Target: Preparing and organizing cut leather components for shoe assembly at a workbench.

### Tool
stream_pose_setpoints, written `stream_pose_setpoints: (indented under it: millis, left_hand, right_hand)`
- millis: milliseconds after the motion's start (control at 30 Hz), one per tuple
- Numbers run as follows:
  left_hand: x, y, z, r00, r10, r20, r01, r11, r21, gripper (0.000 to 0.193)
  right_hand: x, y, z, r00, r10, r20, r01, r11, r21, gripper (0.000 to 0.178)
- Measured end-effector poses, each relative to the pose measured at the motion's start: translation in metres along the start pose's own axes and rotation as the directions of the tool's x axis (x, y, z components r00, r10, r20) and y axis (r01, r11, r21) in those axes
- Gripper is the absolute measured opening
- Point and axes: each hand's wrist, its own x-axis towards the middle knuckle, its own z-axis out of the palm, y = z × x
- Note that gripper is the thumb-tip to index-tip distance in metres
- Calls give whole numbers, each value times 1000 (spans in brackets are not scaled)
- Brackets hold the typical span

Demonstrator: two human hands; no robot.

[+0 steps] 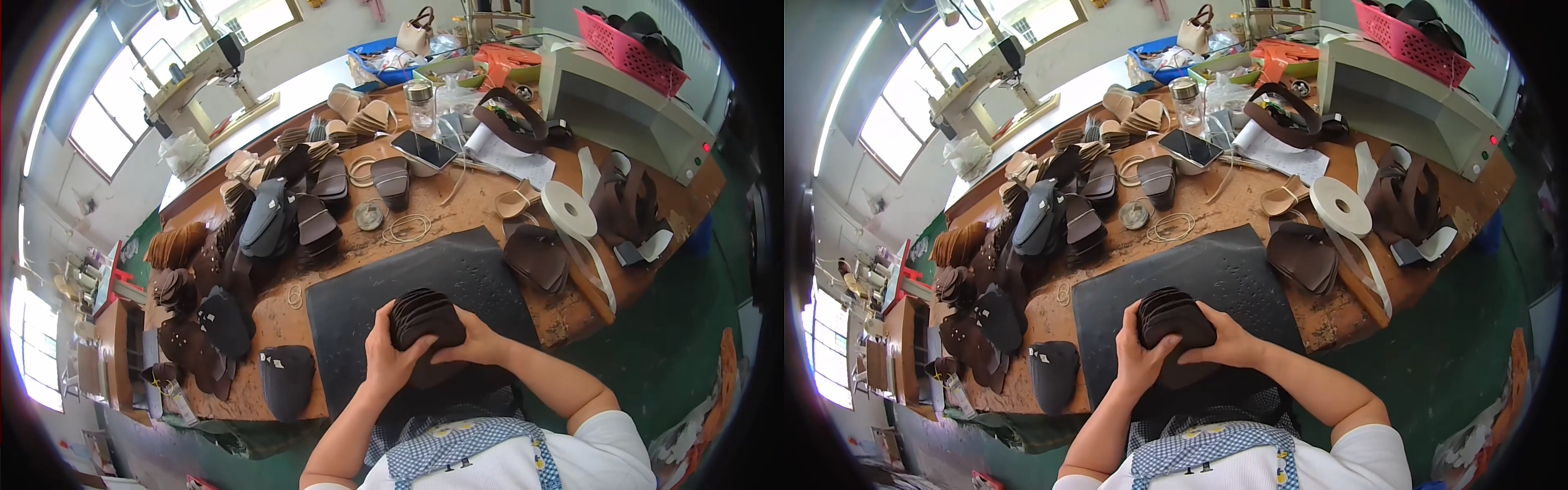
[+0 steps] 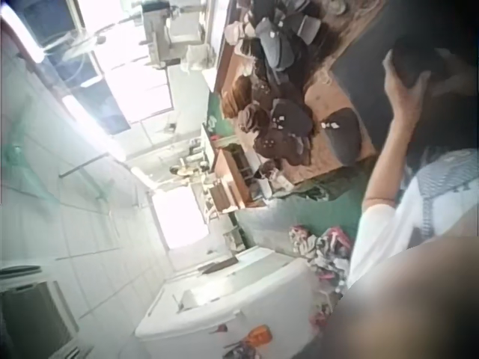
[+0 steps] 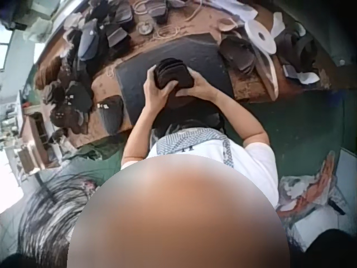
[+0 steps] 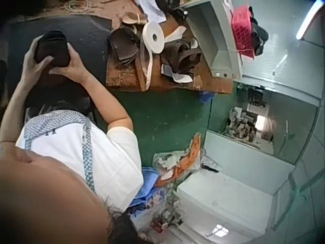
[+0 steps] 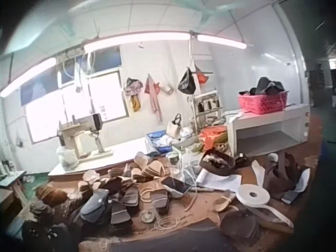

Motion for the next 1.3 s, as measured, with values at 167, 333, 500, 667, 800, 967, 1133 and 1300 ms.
stream_pose_setpoints:
  millis: [167, 333, 500, 667, 800, 967, 1133, 1300]
  left_hand:
    - [27, 30, 5, 996, -67, 53, 64, 996, 63, 61]
    - [135, -35, 7, 984, -70, 162, 78, 996, -43, 31]
    - [184, -126, 23, 986, 21, 168, -93, 895, 437, 20]
    - [201, -148, 37, 978, -52, 200, -41, 900, 435, 22]
    - [211, -183, -5, 970, -222, 101, 230, 971, -70, 15]
    - [197, -105, -22, 998, 48, 41, -48, 999, -4, 12]
    - [152, -21, -14, 928, 99, 359, -146, 984, 106, 3]
    - [107, 6, -5, 868, -98, 486, 211, 960, -183, 26]
  right_hand:
    - [-8, 0, -1, 986, 102, -132, -84, 987, 137, 68]
    - [-6, -2, -12, 928, 303, -218, -77, 727, 682, 43]
    - [7, 9, -20, 896, 344, -282, -25, 671, 741, 42]
    - [7, 2, -26, 892, 353, -282, 8, 610, 792, 48]
    - [13, 4, -20, 925, 320, -203, -32, 598, 801, 52]
    - [11, 3, -24, 960, 172, -222, 44, 688, 724, 56]
    - [2, -5, -31, 961, 85, -262, 101, 776, 623, 57]
    - [-4, -8, -28, 982, 67, -178, 65, 762, 644, 55]
